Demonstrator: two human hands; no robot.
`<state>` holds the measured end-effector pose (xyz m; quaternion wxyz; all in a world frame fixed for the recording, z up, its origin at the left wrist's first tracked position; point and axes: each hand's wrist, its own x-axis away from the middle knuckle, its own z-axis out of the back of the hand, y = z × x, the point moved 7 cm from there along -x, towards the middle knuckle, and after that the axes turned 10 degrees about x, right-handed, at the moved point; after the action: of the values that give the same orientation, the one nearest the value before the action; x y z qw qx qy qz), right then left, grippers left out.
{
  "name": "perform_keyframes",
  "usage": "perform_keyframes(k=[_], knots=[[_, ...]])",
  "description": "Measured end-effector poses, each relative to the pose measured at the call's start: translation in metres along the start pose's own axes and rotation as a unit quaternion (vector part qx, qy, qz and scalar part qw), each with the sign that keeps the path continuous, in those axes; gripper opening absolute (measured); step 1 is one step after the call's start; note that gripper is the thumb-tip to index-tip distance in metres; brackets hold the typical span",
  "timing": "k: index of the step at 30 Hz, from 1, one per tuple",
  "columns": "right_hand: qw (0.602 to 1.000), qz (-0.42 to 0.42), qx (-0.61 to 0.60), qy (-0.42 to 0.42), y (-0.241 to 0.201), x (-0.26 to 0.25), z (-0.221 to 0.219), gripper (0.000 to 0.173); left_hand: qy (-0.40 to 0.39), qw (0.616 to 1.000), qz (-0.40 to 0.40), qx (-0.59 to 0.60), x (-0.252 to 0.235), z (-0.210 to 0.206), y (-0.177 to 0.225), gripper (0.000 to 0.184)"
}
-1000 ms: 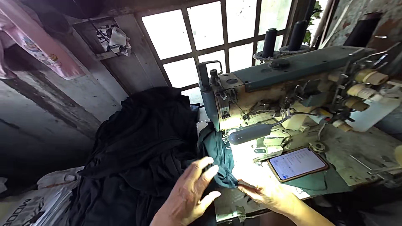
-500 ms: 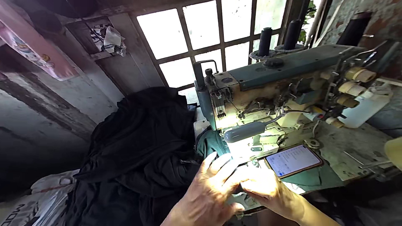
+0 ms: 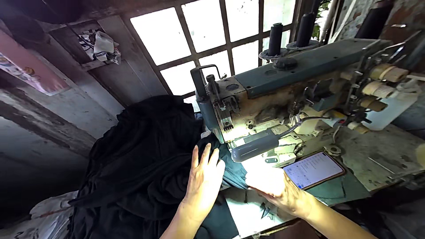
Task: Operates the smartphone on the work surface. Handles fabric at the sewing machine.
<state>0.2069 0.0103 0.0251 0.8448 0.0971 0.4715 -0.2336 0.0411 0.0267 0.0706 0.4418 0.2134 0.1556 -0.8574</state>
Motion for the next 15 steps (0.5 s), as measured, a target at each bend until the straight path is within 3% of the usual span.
perform_keyframes(k=[3, 6, 15], knots=[[1.0, -0.021, 0.001, 0.019, 0.01, -0.012, -0.002, 0.022, -0.018, 0.997, 0.0, 0.079, -0.011, -0.003, -0.008, 0.039], [0.999, -0.021, -0.002, 0.031, 0.016, -0.016, -0.004, 0.021, 0.023, 0.988, -0.067, 0.138, -0.006, 0.004, 0.009, 0.021], [0.999, -0.009, 0.029, 0.04, 0.012, -0.016, -0.005, 0.018, 0.049, 0.992, -0.058, 0.103, 0.004, -0.005, -0.006, 0.033]])
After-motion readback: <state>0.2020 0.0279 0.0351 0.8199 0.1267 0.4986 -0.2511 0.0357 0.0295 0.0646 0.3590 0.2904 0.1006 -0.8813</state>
